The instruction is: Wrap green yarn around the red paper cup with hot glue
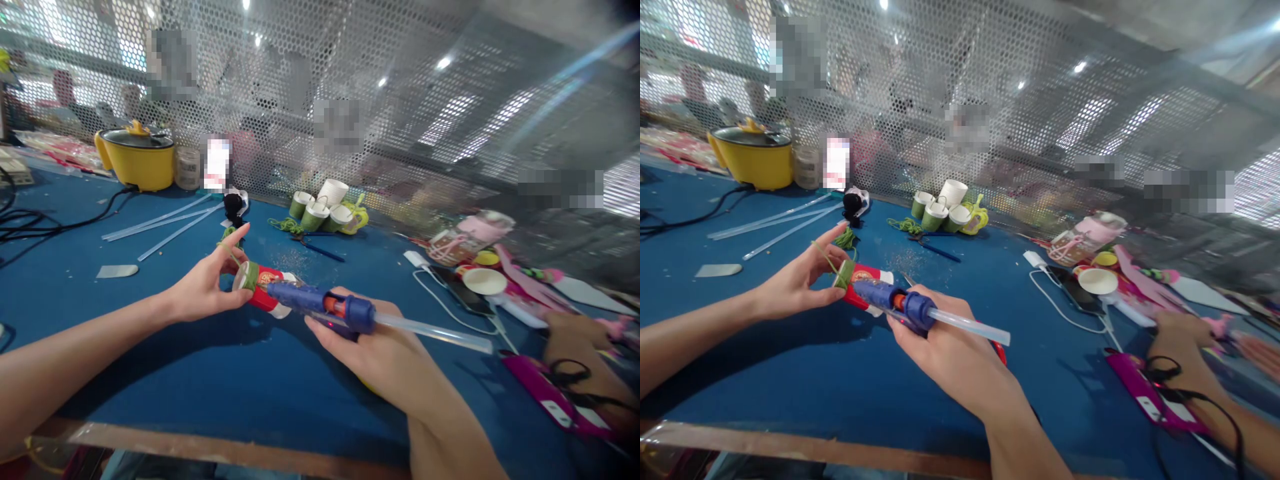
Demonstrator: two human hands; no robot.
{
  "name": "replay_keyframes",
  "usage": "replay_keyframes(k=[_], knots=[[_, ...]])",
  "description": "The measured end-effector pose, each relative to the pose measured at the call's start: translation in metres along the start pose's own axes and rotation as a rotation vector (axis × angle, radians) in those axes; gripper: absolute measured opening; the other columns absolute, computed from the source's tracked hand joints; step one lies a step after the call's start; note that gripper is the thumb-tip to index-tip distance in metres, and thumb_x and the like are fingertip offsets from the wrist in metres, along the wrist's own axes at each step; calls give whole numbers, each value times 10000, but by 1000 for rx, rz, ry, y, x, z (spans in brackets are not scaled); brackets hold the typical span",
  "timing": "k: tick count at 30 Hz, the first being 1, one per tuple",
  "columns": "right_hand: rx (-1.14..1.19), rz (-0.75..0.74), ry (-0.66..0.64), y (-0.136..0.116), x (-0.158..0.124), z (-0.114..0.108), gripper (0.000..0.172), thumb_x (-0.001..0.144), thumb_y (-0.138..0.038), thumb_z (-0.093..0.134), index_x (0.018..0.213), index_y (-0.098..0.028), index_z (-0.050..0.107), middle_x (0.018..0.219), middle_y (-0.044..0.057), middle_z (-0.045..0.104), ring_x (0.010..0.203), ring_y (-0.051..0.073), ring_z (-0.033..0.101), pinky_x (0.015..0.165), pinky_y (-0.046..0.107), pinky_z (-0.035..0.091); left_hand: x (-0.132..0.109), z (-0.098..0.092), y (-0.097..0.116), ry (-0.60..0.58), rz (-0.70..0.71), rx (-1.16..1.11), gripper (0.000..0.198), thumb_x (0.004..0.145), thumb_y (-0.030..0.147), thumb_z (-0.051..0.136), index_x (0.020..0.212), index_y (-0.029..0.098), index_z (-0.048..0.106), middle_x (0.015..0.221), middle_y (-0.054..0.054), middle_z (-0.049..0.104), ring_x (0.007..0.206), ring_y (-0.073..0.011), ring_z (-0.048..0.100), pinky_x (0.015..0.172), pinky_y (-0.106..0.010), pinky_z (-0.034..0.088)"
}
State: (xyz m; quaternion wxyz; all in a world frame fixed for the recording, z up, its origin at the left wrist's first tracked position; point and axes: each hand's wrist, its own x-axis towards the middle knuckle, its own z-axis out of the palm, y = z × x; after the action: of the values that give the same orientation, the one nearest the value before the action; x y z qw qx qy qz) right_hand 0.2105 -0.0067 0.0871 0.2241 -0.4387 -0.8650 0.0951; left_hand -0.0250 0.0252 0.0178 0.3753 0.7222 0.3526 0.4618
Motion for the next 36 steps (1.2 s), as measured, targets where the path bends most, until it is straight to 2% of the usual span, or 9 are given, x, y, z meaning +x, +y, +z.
replay_keyframes(k=[5,13,18,25,29,36], knots=[[-25,-10,13,1,-1,1,165,810,-222,561,664,-216,484,614,-35,553,518,107,508,506,219,411,0,0,-2,-17,-21,1,890,745,177,614,1443,270,69,1030,-52,481,854,-180,567,840,-415,489],[20,24,-3,-4,-2,-3,176,827,-220,527,655,-225,491,601,-31,576,491,107,505,481,227,418,0,0,-2,-8,12,-1,851,747,172,627,1429,291,132,1027,-47,479,851,-175,570,802,-378,508],[8,42,-34,-3,-2,-3,190,822,-262,545,647,-227,478,574,-45,555,480,109,494,468,224,411,1,1,-2,4,11,15,871,725,185,632,1434,258,132,1043,-59,481,878,-191,564,839,-411,493],[-42,7,30,-4,2,-5,120,797,-182,537,712,-240,598,613,5,618,515,156,567,501,264,459,1,1,1,-8,105,104,850,712,141,615,1425,242,165,1010,-57,515,892,-191,530,896,-413,451],[-33,-21,21,-5,0,-5,102,799,-209,533,740,-248,607,606,-2,628,493,154,558,481,261,458,1,0,0,-19,118,107,864,718,138,613,1431,259,140,1026,-59,501,876,-183,524,841,-379,485],[-86,4,70,-3,3,-6,132,799,-205,530,719,-241,629,583,18,616,479,158,546,464,267,440,0,1,0,-39,141,122,884,713,127,597,1442,246,112,1049,-77,513,921,-212,532,890,-426,451]])
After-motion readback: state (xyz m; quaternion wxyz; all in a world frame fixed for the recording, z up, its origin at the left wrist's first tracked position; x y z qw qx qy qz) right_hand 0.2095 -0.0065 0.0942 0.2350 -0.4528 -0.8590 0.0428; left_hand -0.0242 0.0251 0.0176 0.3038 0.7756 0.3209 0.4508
